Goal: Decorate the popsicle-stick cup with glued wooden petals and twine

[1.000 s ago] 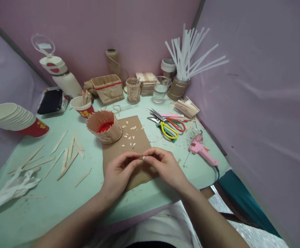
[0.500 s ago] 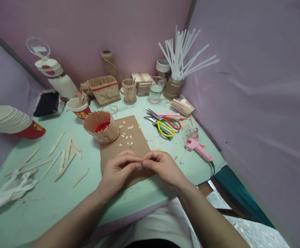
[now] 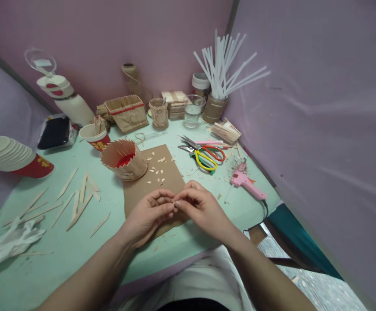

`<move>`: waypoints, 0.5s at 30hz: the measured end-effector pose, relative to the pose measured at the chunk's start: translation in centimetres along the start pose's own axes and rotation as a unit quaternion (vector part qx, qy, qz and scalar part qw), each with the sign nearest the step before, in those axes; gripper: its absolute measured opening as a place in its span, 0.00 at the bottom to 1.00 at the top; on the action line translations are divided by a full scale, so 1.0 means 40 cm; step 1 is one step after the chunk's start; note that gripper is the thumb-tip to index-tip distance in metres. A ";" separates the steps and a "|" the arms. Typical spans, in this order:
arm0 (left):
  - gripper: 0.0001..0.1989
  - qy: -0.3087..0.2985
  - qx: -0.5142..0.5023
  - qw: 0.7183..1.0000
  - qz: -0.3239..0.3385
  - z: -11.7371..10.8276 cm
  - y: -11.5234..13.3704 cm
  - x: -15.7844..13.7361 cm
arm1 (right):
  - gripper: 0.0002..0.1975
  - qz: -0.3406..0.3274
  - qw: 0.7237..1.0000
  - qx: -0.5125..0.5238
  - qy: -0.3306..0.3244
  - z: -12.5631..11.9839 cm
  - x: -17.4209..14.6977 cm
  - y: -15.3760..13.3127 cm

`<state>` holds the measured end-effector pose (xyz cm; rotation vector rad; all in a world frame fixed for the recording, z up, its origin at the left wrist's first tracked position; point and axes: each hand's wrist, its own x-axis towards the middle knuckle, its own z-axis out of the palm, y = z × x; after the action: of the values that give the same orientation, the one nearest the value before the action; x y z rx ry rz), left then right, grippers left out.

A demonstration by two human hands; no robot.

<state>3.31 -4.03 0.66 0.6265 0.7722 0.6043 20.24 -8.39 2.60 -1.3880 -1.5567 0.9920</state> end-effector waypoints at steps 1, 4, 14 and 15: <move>0.17 -0.005 -0.007 1.000 -0.007 -0.003 0.000 0.001 | 0.07 -0.014 1.000 -0.023 0.003 -0.002 -0.001 -0.001; 0.18 -0.013 -0.022 1.000 -0.015 -0.010 -0.001 0.004 | 0.09 -0.067 0.994 -0.083 0.012 -0.003 -0.009 -0.006; 0.18 0.003 -0.048 0.998 -0.050 -0.012 0.006 0.005 | 0.15 -0.077 0.963 -0.243 0.093 -0.094 -0.050 0.008; 0.17 0.012 -0.059 0.996 -0.060 -0.012 0.008 0.004 | 0.14 -0.052 0.949 -0.277 0.144 -0.127 -0.057 0.029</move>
<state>2.93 -3.56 0.56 0.4617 0.7847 0.5441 25.55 -10.35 3.25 -1.7127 -1.7281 0.2654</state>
